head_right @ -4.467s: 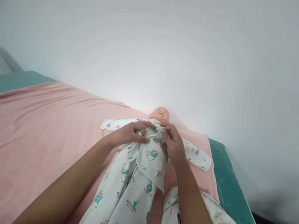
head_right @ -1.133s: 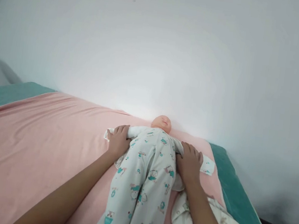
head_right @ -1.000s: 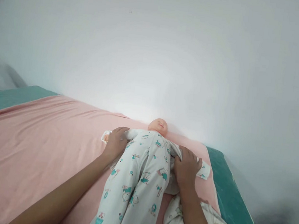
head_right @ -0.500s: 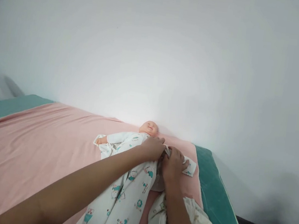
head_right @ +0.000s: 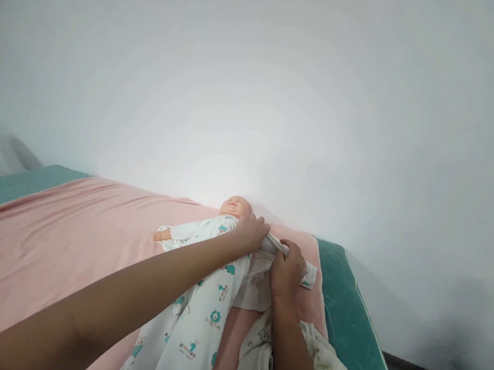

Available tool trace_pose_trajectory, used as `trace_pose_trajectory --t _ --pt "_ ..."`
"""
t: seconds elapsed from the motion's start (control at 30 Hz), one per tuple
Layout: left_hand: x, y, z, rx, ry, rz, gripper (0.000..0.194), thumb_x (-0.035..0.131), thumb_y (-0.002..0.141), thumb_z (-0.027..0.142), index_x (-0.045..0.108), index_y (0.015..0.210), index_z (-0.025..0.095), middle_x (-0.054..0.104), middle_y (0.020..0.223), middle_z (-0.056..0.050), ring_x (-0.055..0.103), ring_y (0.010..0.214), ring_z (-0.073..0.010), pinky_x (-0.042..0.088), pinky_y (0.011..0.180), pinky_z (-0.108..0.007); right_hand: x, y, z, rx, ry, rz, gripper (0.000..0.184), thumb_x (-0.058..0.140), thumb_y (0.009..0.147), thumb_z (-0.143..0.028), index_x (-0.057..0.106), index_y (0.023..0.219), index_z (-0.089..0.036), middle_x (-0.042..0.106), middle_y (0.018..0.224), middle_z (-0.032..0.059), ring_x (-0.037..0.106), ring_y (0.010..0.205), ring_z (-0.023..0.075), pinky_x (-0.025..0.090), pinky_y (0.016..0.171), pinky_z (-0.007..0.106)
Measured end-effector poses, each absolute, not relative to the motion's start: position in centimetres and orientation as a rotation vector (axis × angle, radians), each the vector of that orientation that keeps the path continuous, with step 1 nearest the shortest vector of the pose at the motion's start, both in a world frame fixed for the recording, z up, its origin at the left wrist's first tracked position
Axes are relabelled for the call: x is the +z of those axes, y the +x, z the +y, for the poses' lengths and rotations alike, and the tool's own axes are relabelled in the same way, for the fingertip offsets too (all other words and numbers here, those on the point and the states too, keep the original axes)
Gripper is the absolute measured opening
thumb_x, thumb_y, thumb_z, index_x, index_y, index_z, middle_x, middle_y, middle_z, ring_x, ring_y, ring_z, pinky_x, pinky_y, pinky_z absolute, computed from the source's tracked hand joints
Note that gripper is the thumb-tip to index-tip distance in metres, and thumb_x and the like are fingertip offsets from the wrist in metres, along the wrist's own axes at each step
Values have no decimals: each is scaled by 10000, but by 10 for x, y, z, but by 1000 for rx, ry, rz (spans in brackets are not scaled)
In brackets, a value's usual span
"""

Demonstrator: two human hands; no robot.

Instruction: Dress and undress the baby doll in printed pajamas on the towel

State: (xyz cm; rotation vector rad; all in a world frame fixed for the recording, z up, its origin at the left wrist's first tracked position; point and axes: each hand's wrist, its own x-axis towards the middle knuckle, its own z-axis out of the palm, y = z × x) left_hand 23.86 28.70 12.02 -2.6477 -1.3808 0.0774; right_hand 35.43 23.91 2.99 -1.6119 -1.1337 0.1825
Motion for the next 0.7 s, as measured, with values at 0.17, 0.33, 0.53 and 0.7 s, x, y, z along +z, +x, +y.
trace_pose_trajectory --t 0.17,0.33,0.53,0.7 --pt "147 222 285 55 -2619 -1410 312 579 826 199 604 1135 160 580 1186 -153 576 1079 -280 471 866 -394 23 369 243 328 -1382 -735 327 503 632 -203 660 915 -159 672 940 68 604 876 212 474 803 340" --pt "162 205 286 39 -2624 -1449 311 566 821 194 598 1127 148 593 1159 -146 595 1033 -258 492 832 -367 21 372 244 548 -1202 -492 289 614 528 -164 649 815 -166 643 803 5 588 737 161 490 662 287" --pt "148 205 285 14 -2673 -1440 293 546 821 193 615 1103 158 605 1149 -141 598 1027 -253 494 828 -354 23 377 248 866 -973 -362 326 661 474 -148 613 796 -170 630 712 3 601 648 148 508 612 287" --pt "118 217 280 -17 -2735 -1418 306 524 842 227 604 1130 160 606 1165 -153 581 1080 -280 482 864 -393 21 387 259 865 -924 -288 186 628 515 -155 546 678 -192 610 745 -7 613 696 128 532 682 284"
